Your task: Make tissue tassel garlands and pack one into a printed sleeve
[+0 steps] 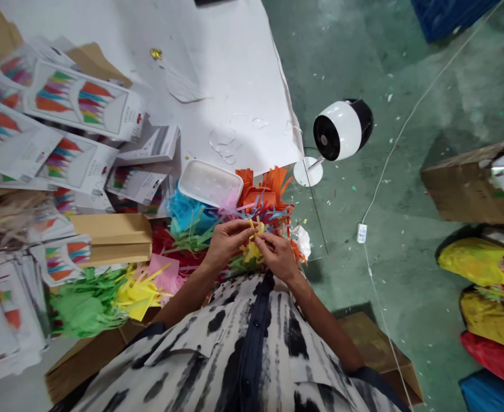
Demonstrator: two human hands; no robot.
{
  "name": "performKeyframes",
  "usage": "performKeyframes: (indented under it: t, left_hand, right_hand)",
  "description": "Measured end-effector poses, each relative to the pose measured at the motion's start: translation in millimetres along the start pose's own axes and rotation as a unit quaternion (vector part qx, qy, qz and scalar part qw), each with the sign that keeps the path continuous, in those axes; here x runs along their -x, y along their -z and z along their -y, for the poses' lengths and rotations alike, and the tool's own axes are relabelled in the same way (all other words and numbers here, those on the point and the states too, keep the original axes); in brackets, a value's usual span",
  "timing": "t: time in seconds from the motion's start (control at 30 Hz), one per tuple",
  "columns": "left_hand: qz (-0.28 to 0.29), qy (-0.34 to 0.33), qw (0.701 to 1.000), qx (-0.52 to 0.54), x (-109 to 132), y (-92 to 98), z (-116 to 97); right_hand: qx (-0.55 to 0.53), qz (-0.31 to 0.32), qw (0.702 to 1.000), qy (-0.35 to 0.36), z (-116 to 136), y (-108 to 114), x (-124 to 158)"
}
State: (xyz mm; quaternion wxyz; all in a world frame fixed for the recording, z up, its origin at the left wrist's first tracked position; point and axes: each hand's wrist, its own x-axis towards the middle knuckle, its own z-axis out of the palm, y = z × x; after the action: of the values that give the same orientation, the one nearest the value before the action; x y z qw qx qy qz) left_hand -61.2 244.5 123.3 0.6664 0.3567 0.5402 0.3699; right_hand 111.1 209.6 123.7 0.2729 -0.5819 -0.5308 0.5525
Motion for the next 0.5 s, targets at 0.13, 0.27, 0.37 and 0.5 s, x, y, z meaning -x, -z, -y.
performKeyframes:
  t: [0.13, 0.27, 0.37, 0.5]
  left_hand:
    - [-0.01, 0.013, 1.0, 0.004, 0.3, 0.7, -0.1]
    - [-0.032, 0.003, 0.999, -0.002, 1.7, -0.5, -0.7]
    - [-0.05, -0.006, 0.999, -0.015, 2.7, -3.0, 0.9]
    - [-0.069, -0.032, 0.996, -0.044, 2.4, -4.1, 3.7]
  right_hand:
    - [-0.045, 0.0, 0.999, -0.024, -2.4, 0.6, 1.2]
    - [-0.031, -0.027, 0.999, -0.023, -0.1, -0.2, 0.0]
    - [0.018, -0.04, 0.999, 0.004, 0.9, -0.5, -1.6]
    - [0.045, -0.047, 0.998, 0.02, -1.7, -0.9, -1.7]
